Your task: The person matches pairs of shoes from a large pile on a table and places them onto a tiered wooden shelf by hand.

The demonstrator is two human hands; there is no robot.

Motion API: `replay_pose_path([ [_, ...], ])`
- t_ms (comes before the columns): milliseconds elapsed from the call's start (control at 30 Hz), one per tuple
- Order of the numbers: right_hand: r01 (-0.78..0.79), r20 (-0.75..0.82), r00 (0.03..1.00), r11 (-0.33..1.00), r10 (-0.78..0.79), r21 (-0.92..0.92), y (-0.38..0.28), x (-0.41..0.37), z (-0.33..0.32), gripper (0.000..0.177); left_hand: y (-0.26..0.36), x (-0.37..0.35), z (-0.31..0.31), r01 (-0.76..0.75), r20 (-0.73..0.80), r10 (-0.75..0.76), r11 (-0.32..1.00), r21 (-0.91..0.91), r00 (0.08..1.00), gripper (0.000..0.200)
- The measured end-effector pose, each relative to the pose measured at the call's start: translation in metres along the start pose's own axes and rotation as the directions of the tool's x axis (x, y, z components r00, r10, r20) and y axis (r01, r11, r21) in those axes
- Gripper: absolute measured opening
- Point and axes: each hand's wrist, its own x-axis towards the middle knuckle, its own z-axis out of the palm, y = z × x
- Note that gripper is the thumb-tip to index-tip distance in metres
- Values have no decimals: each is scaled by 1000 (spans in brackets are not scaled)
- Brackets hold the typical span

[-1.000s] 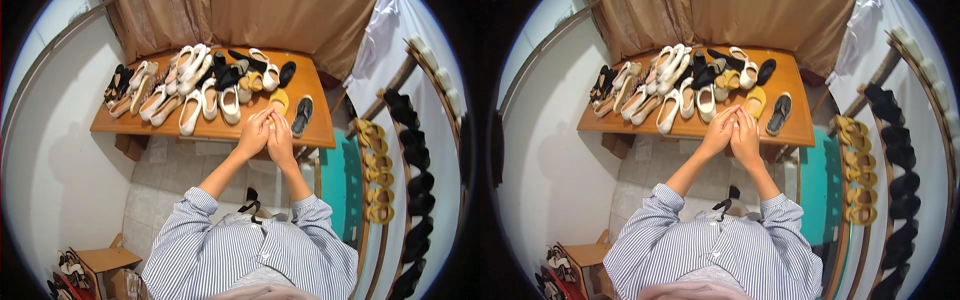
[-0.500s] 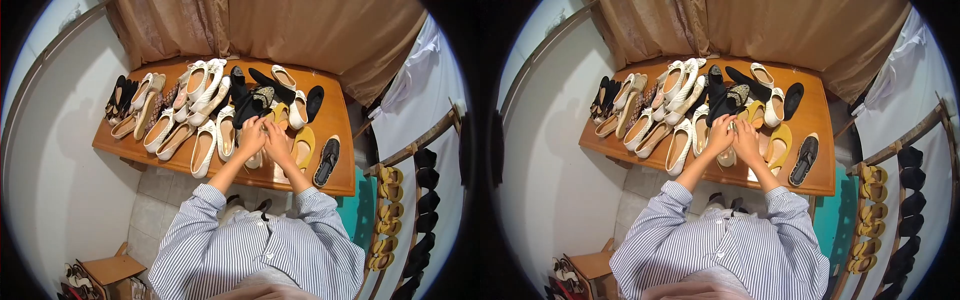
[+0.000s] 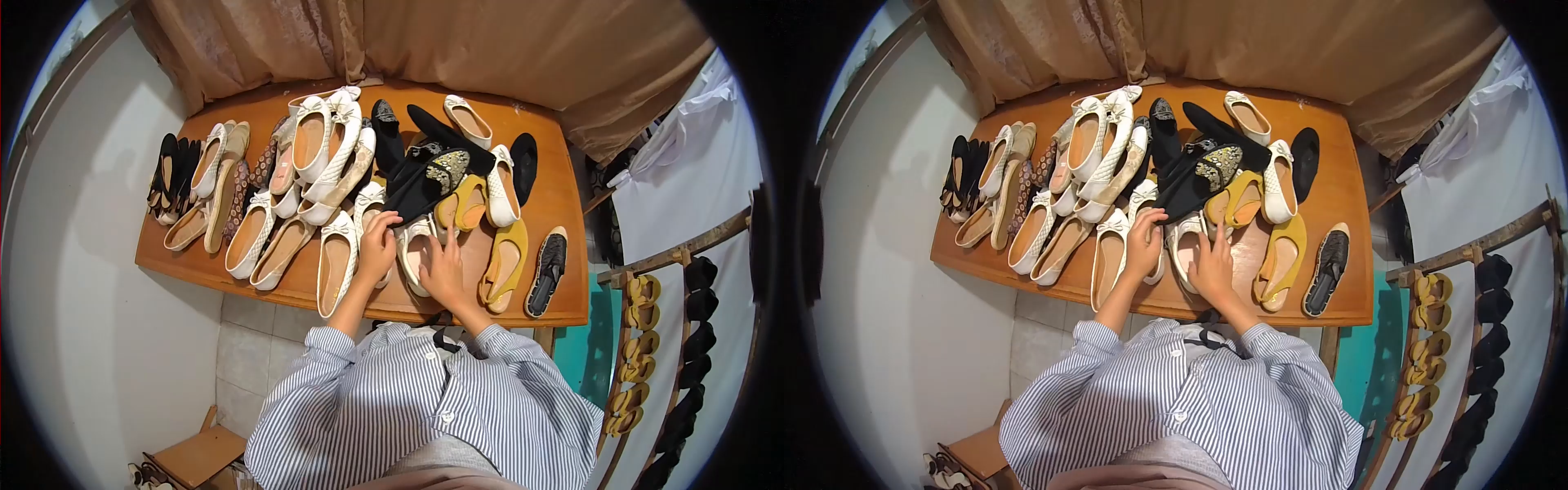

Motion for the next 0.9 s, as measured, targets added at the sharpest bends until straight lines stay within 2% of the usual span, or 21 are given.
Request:
replay_pose_path([
  [33,-2,13,1000,1000,2,6,2,-1,5,57,-1,-3,-4,53,-21,-53,999,-12,998,34],
  [100,-67,67,996,995,62,80,2,-8,14,58,-7,-6,-3,20,12,-20,1000,18,1000,33],
  [167,-63,60,996,996,59,66,0,-6,14,58,-7,-7,1,-21,64,19,999,30,998,33],
  [267,4,-77,997,1000,-6,-21,3,1,16,52,3,-3,4,9,92,-13,999,45,996,31],
  [333,-15,-35,999,1000,14,-26,5,15,2,48,2,0,8,-154,208,94,943,295,974,30],
  [367,-40,8,999,999,40,-29,7,21,-3,45,3,-1,10,-154,207,94,943,296,974,30],
  [400,-17,-78,997,999,15,-30,10,26,-4,36,4,-3,14,-206,252,110,895,395,961,32],
  [433,-20,-82,997,999,17,-30,17,31,-1,36,5,-4,17,-262,299,123,835,484,946,33],
  [500,-211,26,977,977,211,-18,30,41,-2,30,5,-8,27,-259,276,127,815,518,953,37],
  [567,-164,62,984,986,166,-42,38,42,-15,27,6,-11,31,-172,217,46,778,605,975,37],
  [633,65,49,997,998,-64,-18,46,42,-12,27,4,-6,33,-163,197,42,743,649,979,38],
  [667,36,129,991,996,-25,-78,50,39,-12,28,-2,-3,34,-136,212,-17,716,685,977,38],
  [700,30,126,992,996,-19,-82,52,36,-14,28,-6,0,36,-111,220,-74,686,719,973,38],
  [767,-2,164,986,996,16,-86,57,32,-19,26,-11,4,37,-131,202,-28,674,727,979,33],
  [867,7,176,984,1000,-12,26,50,24,-53,25,-9,11,33,-222,120,199,636,739,973,21],
  [900,15,200,979,997,-30,78,49,22,-60,25,-8,14,34,-233,131,204,639,733,970,21],
])
